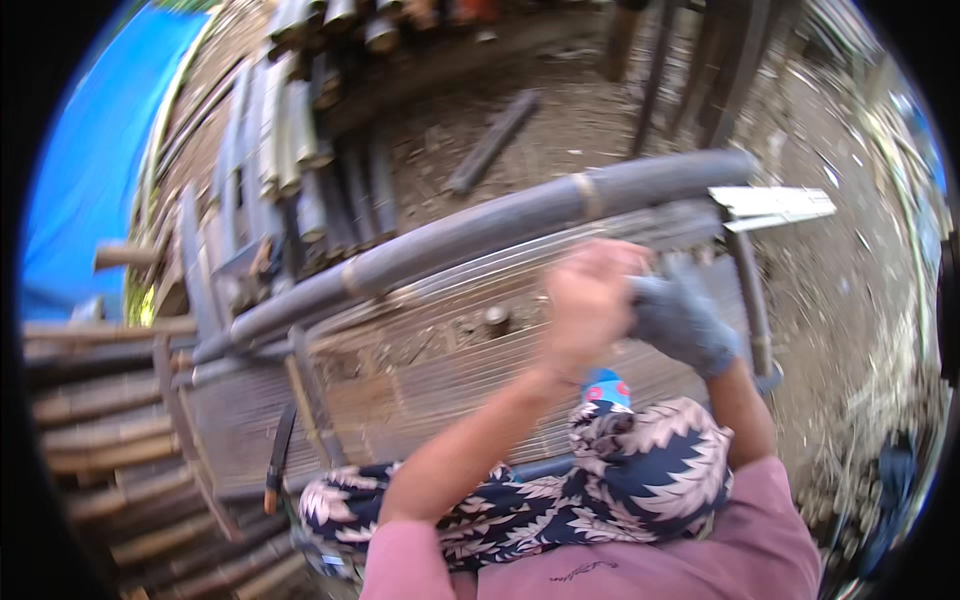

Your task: The person weaves thin strips of material through a bamboo panel by hand and using a small tool to guide the strips. They pull the strips tight and tuck the ends into the frame.

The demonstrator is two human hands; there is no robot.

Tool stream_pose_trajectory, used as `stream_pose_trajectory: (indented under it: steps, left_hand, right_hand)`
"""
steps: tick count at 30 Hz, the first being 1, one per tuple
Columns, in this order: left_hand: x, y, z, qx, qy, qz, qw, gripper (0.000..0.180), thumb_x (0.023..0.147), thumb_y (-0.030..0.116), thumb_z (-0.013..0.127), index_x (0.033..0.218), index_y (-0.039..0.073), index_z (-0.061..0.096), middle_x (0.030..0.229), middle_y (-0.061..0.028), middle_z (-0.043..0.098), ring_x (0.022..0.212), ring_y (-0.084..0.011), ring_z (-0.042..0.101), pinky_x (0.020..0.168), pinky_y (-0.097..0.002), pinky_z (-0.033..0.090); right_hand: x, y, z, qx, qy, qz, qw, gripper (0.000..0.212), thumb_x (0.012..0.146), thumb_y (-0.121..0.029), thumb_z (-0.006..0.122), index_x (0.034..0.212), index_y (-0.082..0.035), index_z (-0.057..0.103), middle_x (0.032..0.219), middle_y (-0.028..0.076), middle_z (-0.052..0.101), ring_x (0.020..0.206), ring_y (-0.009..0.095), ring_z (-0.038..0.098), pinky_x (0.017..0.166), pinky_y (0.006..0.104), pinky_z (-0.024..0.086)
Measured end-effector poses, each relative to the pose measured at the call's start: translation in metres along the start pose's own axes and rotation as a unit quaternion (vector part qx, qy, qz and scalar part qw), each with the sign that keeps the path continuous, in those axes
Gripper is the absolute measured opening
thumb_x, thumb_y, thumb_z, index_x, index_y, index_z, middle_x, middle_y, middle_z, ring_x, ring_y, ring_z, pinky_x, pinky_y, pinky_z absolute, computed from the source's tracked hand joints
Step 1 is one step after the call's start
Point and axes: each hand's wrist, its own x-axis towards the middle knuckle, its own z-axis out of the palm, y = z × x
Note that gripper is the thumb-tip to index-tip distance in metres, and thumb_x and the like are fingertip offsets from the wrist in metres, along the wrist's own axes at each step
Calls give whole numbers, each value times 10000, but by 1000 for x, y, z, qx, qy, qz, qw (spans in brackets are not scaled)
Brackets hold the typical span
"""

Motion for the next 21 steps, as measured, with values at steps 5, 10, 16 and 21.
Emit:
stream_pose_trajectory:
  steps: [5, 10, 16, 21]
  left_hand:
    - [-21, -48, 21, 193, -278, 160, 927, 237, 876, 165, 590, 1045, 18, 669, 1009, -190, 599, 1003, -349, 584, 921, -411, 464]
    - [14, -82, -199, 602, -215, 3, 769, 198, 818, 138, 559, 946, 46, 680, 971, -187, 650, 950, -349, 622, 837, -467, 511]
    - [-54, -117, -356, 700, 10, -113, 705, 140, 833, 158, 602, 936, 65, 613, 978, -157, 614, 925, -377, 617, 777, -487, 509]
    - [-38, -162, -364, 625, 365, -6, 690, 413, 818, 235, 701, 1119, 10, 531, 1047, -177, 555, 1010, -345, 548, 826, -450, 468]
  right_hand:
    - [-108, 8, -165, 77, 352, -316, 878, 336, 1041, -156, 351, 1327, -10, 447, 1100, 69, 609, 705, 114, 517, 710, 273, 470]
    - [-324, 27, -441, -666, 305, 306, 608, 403, 970, -236, 473, 1338, -85, 538, 1105, 153, 637, 863, 256, 626, 742, 358, 514]
    - [-380, 98, -431, -766, 515, 255, 289, 441, 901, -286, 568, 1261, -33, 584, 1189, 225, 602, 1129, 320, 581, 984, 406, 440]
    - [-160, 62, -229, -742, 431, 99, 504, 465, 852, -228, 639, 1262, -20, 572, 1313, 199, 555, 1249, 345, 495, 1082, 408, 360]
